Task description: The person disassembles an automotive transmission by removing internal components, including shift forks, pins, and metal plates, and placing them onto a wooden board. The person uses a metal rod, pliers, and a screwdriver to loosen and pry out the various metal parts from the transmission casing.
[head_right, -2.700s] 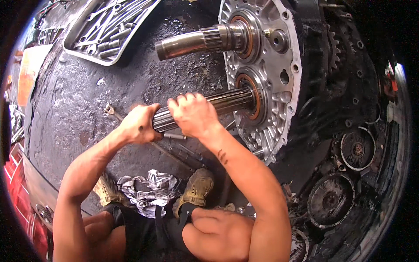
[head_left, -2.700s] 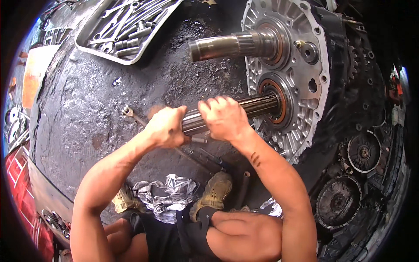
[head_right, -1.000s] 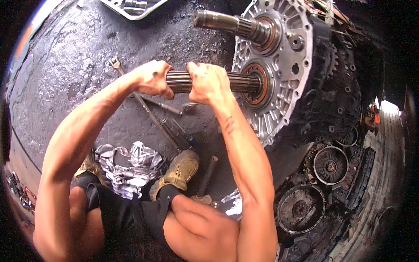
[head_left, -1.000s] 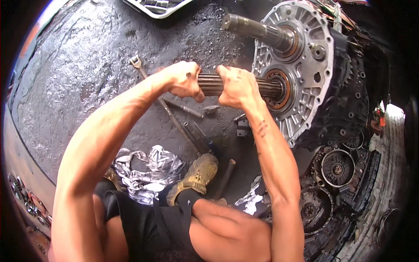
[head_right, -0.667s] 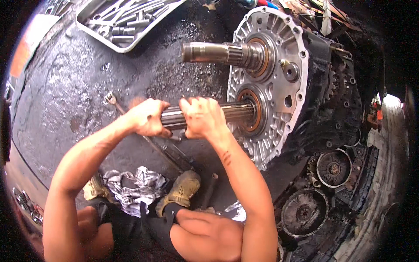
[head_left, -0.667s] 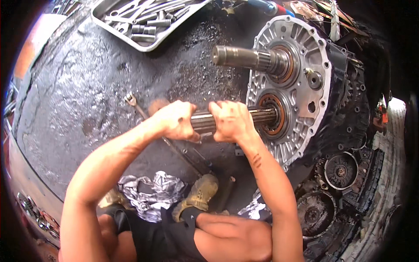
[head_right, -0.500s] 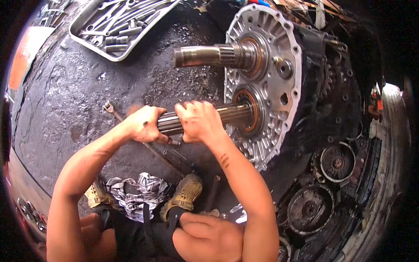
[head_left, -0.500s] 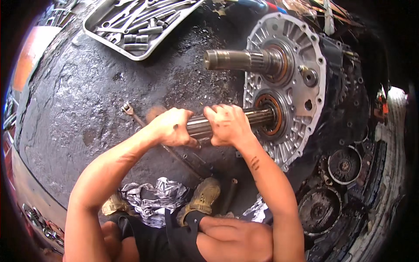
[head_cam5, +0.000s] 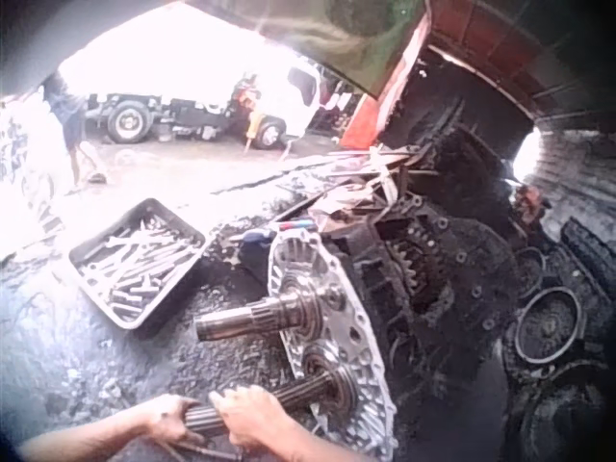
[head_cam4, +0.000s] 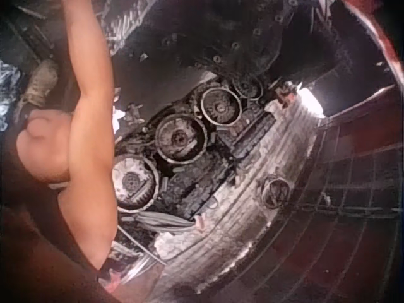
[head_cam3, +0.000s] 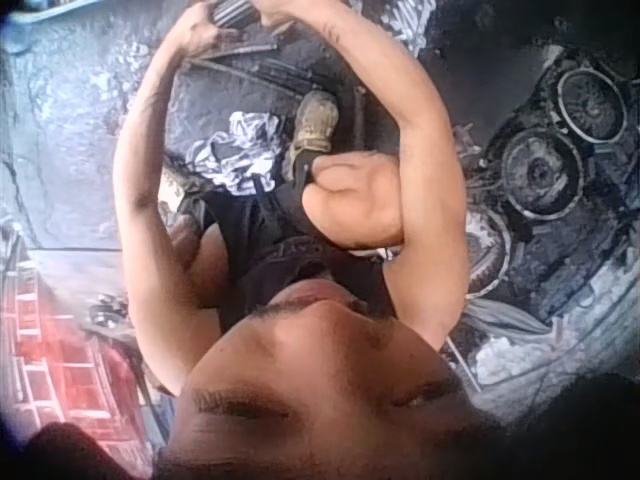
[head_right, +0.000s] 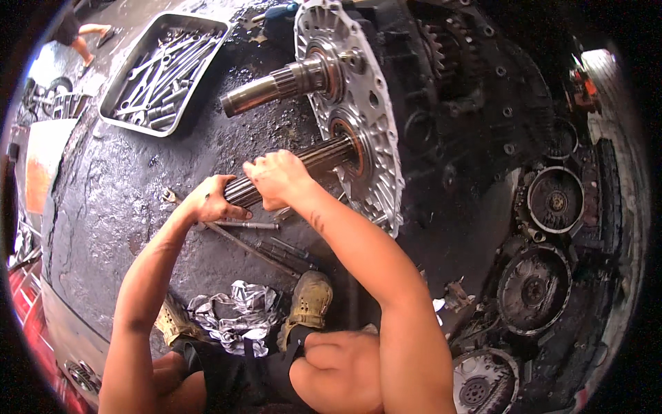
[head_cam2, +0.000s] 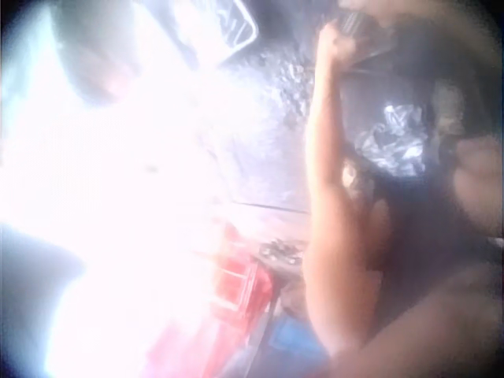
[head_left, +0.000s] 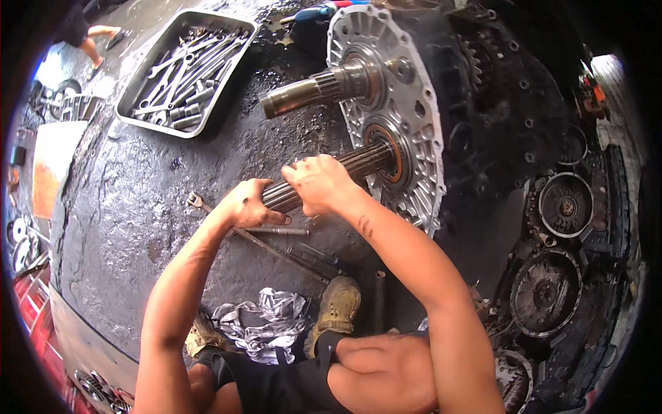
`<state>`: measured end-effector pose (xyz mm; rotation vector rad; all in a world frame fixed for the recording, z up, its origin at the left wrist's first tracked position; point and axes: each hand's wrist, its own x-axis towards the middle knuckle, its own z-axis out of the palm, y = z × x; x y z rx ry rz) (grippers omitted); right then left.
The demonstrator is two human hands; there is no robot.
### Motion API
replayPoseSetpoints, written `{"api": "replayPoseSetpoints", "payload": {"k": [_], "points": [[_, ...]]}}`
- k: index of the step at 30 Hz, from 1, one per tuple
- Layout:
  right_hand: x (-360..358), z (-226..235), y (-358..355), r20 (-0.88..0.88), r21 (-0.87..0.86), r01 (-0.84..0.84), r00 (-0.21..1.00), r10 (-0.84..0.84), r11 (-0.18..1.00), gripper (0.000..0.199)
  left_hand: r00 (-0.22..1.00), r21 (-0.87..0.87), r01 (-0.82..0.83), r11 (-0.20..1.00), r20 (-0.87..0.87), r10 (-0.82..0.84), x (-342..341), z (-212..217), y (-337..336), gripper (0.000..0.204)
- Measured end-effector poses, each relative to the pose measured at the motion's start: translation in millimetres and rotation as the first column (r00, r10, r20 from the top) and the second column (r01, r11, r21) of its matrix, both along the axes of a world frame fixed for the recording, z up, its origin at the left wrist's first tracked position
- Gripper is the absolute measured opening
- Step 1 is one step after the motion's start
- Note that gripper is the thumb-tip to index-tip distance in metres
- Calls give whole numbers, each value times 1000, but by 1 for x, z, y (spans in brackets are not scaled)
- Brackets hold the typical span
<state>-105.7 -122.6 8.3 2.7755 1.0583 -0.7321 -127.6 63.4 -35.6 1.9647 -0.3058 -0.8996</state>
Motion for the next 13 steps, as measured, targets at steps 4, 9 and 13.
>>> {"api": "replayPoseSetpoints", "payload": {"k": [4, 9, 13], "points": [[-6, -6, -1, 83, 61, 3, 997, -8, 998, 44, 1000, 63, -15, 998, 24, 13, -2, 0, 2, 66], [-13, -22, -10, 252, 140, -45, 968, 9, 989, 43, 935, 127, 49, 991, 343, -90, 24, 50, -5, 60], [-9, -23, -9, 109, 110, -19, 994, 7, 994, 31, 881, -84, 9, 996, 472, 32, 49, 74, -40, 51]]}}
